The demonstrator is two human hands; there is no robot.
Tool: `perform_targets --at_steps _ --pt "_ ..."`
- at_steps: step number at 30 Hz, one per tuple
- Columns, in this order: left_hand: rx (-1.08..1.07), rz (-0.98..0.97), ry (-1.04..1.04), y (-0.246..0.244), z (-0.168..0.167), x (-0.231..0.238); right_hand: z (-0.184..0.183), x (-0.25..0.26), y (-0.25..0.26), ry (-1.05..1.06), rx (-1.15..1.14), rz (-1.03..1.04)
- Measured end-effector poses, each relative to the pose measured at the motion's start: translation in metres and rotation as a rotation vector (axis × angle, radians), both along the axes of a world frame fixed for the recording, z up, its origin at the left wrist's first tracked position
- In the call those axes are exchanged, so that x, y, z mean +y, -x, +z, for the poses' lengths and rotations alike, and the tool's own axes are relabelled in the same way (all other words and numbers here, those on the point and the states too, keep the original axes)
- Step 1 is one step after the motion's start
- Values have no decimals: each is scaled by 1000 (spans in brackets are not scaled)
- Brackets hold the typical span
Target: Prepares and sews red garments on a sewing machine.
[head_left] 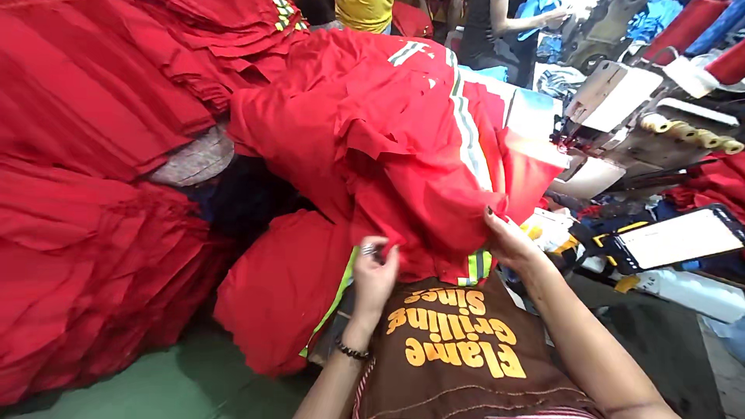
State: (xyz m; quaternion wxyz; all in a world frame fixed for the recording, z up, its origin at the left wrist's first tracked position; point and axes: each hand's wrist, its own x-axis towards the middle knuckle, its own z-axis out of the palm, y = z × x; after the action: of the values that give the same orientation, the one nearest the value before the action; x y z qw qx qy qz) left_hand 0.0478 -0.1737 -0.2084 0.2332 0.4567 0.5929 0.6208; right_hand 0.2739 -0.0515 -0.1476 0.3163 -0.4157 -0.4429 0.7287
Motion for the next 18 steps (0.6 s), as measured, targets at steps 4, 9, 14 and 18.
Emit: perform_targets --at_steps 4,9,14,18 --pt "119 -696 -69 -54 33 33 -5 -6 7 7 36 214" --pt "40 -1069 -138 -46 30 38 -6 4 10 -115 -54 -147" --pt "-433 -566 198 10 -2 32 27 32 -25 -63 11 -497" --pt "-499 60 297 55 -59 69 9 53 -46 92 142 -618"
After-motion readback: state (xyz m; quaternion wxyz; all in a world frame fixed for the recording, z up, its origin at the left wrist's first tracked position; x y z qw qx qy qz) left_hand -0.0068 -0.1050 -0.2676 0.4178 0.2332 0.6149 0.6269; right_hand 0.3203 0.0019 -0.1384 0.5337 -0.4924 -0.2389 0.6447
